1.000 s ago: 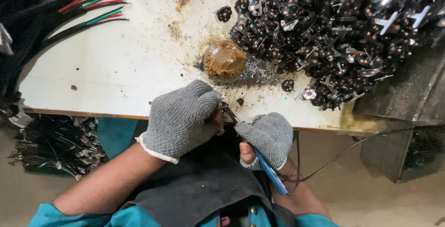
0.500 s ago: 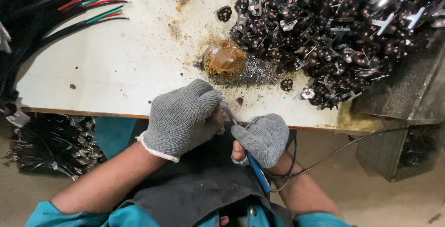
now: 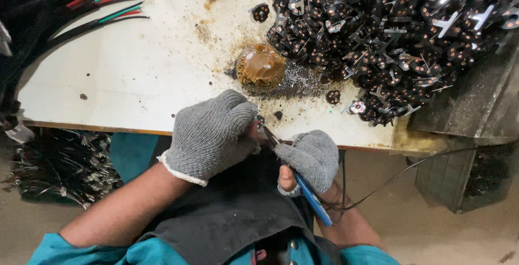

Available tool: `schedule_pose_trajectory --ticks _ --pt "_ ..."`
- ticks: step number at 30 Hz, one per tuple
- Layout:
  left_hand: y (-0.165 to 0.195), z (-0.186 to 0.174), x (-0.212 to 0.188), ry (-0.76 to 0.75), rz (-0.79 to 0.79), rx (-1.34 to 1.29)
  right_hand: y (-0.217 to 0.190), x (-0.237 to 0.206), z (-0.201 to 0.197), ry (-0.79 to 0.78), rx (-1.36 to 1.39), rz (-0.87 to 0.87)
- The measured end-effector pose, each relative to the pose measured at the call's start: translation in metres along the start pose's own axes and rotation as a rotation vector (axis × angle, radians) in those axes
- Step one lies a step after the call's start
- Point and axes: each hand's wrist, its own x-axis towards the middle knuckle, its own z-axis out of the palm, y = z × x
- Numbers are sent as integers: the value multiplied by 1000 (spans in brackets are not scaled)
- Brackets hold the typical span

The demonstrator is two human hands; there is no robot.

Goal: The person solders wires onto small black electrical components at a workbench. They hold a component in one hand, dip wire ends into flux, and use a soldering iron to tin and attach the wires, setting finished parts aside and repeating the cycle.

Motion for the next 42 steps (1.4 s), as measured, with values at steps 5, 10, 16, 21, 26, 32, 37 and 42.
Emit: schedule_pose_trajectory --ticks 5,10,16,21,26,32,37,42 --pt "0 1 1 0 7 3 3 -5 0 -13 14 -3" --pt "0 2 1 -8 -10 19 10 -9 1 -229 -158 -23" --pt "0 2 1 6 12 41 19 -4 -2 -351 -73 -126" --pt "1 3 -1 22 29 31 16 -5 -1 -288 -150 -96" --pt "-3 3 -1 -15 37 1 12 -9 4 -225 -174 -102" --pt "-1 3 0 27 43 19 13 -11 4 -224 -162 -129" --pt "0 2 -1 12 30 21 5 -6 -1 -23 -18 -54" --pt "-1 -1 0 -16 23 -2 -22 -6 -11 187 19 316"
